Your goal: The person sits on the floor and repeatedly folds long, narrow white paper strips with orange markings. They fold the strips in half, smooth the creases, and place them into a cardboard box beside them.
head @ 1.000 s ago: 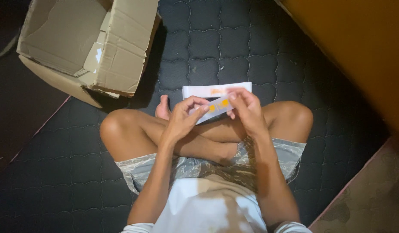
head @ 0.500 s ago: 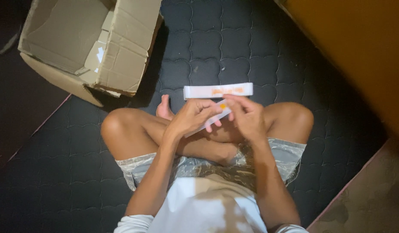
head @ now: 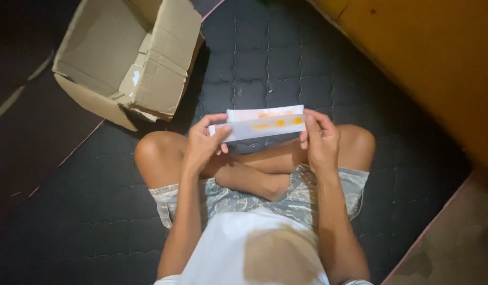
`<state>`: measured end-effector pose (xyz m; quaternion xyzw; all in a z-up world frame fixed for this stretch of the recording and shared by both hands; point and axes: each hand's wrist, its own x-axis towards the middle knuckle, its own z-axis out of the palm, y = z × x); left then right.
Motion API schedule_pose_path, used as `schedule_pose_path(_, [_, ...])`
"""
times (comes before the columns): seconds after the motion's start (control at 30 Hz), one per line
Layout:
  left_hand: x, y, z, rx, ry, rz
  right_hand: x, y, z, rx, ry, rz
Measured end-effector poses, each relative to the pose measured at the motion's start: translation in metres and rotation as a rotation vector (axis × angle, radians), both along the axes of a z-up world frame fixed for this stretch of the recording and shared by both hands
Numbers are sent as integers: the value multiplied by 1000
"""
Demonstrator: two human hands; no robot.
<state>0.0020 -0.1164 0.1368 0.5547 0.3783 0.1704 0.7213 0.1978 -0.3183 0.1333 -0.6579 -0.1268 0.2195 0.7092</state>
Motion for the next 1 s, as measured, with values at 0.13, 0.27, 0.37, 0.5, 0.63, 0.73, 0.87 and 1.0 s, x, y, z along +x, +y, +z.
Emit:
schedule_pose_path(0.13, [-16,-28,-5,54,13,90,-15,-16,10,28,24,42])
schedule_pose_path(0.27, [-24,-41,-4,116,-19,135,-19,-24,16,6,20,40])
schedule_pose_path(0.37, [-29,-46,-2,167,-78,129,-20,-31,13,-2,52,34])
schedule_pose_path(0.5, [-32,-51,14,176,-63,143,-30,-37,32,-62,127,79])
schedule_pose_path(0.63, [-32,-53,41,174,-38,145,-23,-62,17,-125,127,120])
schedule_pose_path(0.73, [-18,-55,69,238,-60,111,-16,-70,23,-152,143,68])
schedule_pose_path(0.87, [4,-49,62,208,-46,126,2,-52,10,-41,180,-9])
schedule_pose_path(1.0, [43,-32,-32,130,-103,180,11,3,12,157,274,81])
